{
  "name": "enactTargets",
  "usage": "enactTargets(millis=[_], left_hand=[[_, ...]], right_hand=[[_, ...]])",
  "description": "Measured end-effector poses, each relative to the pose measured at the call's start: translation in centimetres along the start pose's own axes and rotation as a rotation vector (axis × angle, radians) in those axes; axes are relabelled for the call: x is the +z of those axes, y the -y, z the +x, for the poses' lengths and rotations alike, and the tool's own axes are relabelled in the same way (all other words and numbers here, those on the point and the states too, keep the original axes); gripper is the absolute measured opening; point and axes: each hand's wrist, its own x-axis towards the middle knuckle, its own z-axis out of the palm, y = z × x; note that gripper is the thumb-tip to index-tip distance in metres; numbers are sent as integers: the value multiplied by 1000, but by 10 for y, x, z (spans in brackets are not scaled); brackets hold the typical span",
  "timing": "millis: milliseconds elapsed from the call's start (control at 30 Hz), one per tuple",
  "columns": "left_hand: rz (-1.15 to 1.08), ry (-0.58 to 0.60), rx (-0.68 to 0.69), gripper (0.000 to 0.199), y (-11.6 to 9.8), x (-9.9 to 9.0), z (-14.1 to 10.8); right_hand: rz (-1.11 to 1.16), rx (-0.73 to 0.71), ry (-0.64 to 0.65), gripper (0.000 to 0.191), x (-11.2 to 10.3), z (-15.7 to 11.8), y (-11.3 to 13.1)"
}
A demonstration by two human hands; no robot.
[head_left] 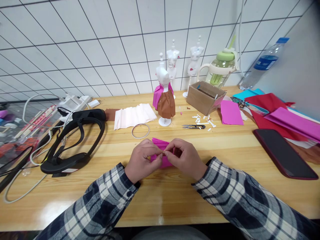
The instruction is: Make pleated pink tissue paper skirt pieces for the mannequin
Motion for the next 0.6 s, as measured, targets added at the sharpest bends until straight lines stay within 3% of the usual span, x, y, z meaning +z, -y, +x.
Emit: enactTargets(millis=[267, 600], left_hand=[[-83, 10, -17, 13, 0, -4, 0], [-41, -67, -3, 13, 0, -2, 1]], right_hand=[[-23, -71, -42, 7, -3, -1, 1], [-20, -136, -2, 10, -1, -5, 2]])
